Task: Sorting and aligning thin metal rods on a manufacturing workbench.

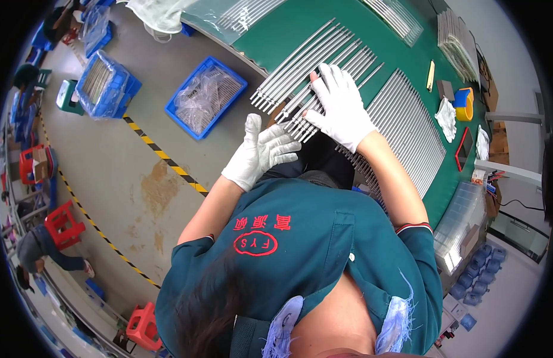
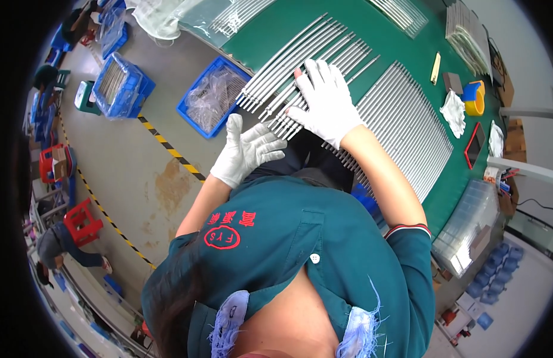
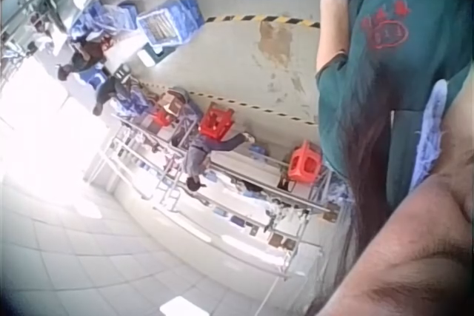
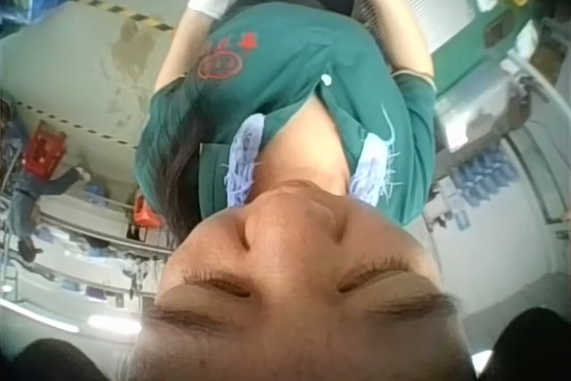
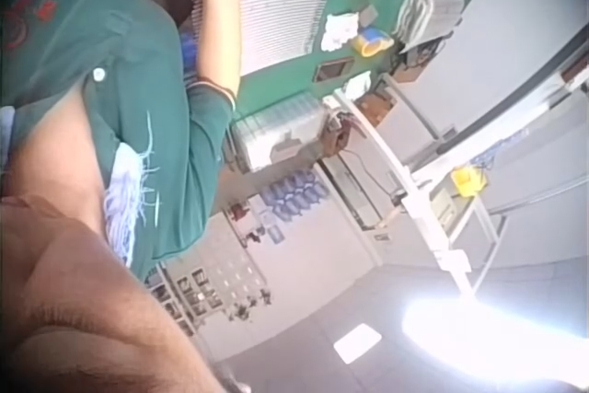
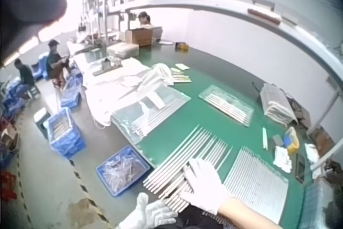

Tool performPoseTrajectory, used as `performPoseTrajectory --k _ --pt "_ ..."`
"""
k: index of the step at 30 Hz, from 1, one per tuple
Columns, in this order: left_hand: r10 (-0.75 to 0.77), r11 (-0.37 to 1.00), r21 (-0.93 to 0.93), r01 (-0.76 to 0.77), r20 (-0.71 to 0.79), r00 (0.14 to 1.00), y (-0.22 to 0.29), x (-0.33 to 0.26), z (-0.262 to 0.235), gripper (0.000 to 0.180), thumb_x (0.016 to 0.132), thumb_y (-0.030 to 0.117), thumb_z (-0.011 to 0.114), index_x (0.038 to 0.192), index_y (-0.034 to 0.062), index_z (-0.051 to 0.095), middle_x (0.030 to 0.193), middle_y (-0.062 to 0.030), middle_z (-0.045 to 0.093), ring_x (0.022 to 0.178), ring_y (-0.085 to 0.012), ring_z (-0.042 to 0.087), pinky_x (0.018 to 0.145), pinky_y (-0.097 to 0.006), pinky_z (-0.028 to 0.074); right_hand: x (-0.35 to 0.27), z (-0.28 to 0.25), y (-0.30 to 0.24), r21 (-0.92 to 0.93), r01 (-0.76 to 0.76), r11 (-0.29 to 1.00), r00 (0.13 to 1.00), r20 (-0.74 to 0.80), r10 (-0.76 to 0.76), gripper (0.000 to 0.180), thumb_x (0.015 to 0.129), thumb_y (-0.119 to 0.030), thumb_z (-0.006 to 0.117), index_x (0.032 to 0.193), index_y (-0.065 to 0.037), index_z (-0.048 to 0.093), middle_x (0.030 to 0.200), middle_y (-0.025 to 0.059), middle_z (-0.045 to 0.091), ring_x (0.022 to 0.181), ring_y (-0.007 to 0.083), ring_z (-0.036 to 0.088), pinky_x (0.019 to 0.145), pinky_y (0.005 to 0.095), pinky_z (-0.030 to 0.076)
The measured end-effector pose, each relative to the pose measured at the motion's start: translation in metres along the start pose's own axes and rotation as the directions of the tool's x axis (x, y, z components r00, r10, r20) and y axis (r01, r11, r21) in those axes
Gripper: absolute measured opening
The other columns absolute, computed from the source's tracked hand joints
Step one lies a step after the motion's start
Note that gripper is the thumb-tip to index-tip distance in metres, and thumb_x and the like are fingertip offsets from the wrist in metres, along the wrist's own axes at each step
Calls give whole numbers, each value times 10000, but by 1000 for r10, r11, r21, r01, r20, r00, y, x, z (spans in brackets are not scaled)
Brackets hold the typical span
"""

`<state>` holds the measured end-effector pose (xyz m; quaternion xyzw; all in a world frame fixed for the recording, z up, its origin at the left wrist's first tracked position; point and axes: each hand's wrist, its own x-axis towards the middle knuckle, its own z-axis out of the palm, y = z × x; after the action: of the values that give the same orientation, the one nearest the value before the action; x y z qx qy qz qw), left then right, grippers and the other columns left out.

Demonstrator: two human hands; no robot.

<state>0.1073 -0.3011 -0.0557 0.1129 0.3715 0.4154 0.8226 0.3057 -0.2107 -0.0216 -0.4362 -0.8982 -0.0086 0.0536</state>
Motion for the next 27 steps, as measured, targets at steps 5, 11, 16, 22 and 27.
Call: performPoseTrajectory --k 5,11,16,22,27 --pt "38 985 168 -27 -62 997 -3 6 0 858 872 631 430 1269 -127 366 1206 -266 481 1054 -342 568 854 -395 507 0 3 1 -6 -1 1000 1000 -18 1 748 846 -529 475 1363 3 374 1401 247 325 1319 381 275 1113 454 160" --pt "134 944 317 -88 -124 983 -6 14 6 375 924 333 563 987 -35 595 854 -83 609 765 -137 599 693 -264 494 -10 -2 2 -10 -6 1000 999 50 7 746 852 -525 471 1375 -4 360 1415 243 313 1337 380 256 1118 461 150" --pt "241 877 457 -146 -158 957 -9 16 12 185 871 192 636 881 10 611 655 8 533 563 -55 483 543 -207 398 -9 -5 0 23 -4 1000 1000 -6 4 731 832 -508 519 1361 -22 384 1401 218 347 1331 365 278 1116 463 163" --pt "150 877 479 -40 -193 970 1 -14 12 211 874 235 636 813 34 617 642 35 525 541 -40 456 507 -202 371 -7 -41 -22 89 301 950 954 -28 -299 500 739 -345 682 1185 -146 573 1333 65 476 1275 278 390 1092 449 253" --pt "302 799 547 -249 -7 953 18 -32 36 291 926 262 572 927 -22 636 679 -1 551 600 -68 484 591 -220 415 -4 -43 -4 146 482 864 858 -279 -432 241 802 -153 617 1040 -124 637 1155 59 628 1117 252 569 963 388 440"
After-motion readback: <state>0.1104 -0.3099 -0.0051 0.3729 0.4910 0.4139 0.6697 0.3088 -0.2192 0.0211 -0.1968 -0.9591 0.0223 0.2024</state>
